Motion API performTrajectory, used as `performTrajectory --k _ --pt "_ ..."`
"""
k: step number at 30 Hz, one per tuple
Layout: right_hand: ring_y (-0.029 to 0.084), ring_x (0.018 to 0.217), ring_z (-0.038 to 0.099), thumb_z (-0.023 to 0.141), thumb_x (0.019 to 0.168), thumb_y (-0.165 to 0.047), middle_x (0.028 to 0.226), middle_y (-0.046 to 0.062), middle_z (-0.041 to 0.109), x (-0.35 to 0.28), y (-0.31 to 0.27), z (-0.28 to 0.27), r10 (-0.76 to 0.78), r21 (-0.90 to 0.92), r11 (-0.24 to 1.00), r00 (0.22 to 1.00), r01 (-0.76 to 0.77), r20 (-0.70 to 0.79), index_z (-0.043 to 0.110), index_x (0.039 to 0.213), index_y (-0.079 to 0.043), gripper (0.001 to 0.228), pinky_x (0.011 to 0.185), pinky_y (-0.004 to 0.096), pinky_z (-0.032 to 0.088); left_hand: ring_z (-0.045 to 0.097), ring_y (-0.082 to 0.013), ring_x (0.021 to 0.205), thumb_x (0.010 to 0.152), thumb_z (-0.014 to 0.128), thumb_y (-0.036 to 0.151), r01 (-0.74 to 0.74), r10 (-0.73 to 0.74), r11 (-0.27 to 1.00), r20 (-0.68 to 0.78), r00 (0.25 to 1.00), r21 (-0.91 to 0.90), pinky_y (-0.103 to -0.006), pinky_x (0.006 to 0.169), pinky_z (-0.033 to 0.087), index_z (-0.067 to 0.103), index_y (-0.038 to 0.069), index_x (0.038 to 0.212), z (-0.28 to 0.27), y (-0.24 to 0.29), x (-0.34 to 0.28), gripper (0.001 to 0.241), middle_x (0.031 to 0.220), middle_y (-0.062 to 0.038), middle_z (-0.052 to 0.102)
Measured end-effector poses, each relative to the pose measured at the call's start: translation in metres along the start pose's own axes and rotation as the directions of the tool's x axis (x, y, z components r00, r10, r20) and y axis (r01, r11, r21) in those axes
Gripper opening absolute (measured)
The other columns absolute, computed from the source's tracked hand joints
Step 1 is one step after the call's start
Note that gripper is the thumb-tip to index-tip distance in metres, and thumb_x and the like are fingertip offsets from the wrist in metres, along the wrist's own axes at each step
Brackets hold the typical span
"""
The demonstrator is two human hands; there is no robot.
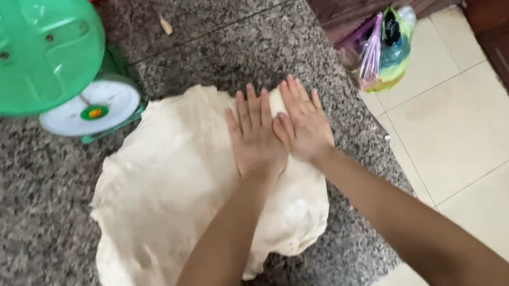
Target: Kneading and cutting bread dough into smaller portions on a granite countertop.
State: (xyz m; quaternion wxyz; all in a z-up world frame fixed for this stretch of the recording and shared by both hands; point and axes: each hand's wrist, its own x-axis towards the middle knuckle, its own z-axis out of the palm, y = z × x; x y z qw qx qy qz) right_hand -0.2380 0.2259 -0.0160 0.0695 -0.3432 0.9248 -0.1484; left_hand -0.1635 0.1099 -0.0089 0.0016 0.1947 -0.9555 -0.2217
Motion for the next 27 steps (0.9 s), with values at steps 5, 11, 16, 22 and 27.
performTrajectory --k 5,11,16,22,27 --pt "0.022 0.157 -0.002 0.023 0.107 -0.04 0.17 0.007 0.003 -0.007 -0.066 -0.052 0.272 -0.376 0.917 0.902 -0.136 0.336 0.007 0.16 -0.009 0.064 0.123 0.059 -0.006 0.0 -0.0303 0.158 0.106 0.02 0.04 -0.121 0.163 0.976 0.236 0.958 -0.182 -0.0459 0.126 -0.002 0.014 0.003 0.162 0.009 -0.034 0.004 0.068 0.171 -0.014 0.006" --pt "0.029 0.157 0.002 0.022 0.109 -0.037 0.171 0.016 0.01 -0.063 -0.16 -0.001 0.102 -0.185 0.98 0.98 -0.07 0.173 0.017 0.161 -0.005 0.062 0.125 0.051 -0.002 -0.003 -0.0291 0.157 0.105 0.021 0.038 -0.187 0.109 0.925 0.243 0.964 0.33 -0.0458 0.125 -0.002 0.014 0.001 0.161 -0.069 -0.102 -0.086 0.067 0.17 -0.015 0.003" --pt "0.025 0.162 0.009 0.016 0.11 -0.031 0.173 0.013 0.016 -0.089 -0.165 0.019 -0.006 -0.005 1.0 0.994 0.006 0.113 0.02 0.163 -0.003 0.061 0.131 0.047 0.003 -0.003 -0.0313 0.157 0.103 0.028 0.038 -0.19 0.095 0.83 0.202 0.975 0.524 -0.0448 0.125 -0.002 0.009 0.002 0.163 -0.055 -0.099 -0.11 0.072 0.171 -0.017 0.001" --pt "0.028 0.16 0.009 0.02 0.104 -0.032 0.172 0.014 0.017 -0.077 -0.159 0.023 -0.049 -0.1 0.993 0.994 0.059 0.1 0.021 0.163 -0.001 0.066 0.128 0.048 0.003 -0.01 -0.0342 0.157 0.101 0.035 0.043 -0.197 0.002 0.814 0.337 0.942 0.546 -0.0526 0.123 -0.005 -0.002 0.002 0.164 -0.069 -0.09 -0.09 0.083 0.171 -0.019 -0.009" --pt "0.028 0.159 0.009 0.023 0.103 -0.033 0.171 0.013 0.017 -0.062 -0.15 0.026 -0.053 -0.106 0.993 0.996 0.061 0.073 0.021 0.162 -0.002 0.067 0.128 0.048 0.003 -0.016 -0.0356 0.155 0.101 0.036 0.045 -0.188 -0.022 0.81 0.35 0.936 0.555 -0.0546 0.122 -0.007 -0.007 0.005 0.163 -0.068 -0.089 -0.073 0.085 0.17 -0.018 -0.015"
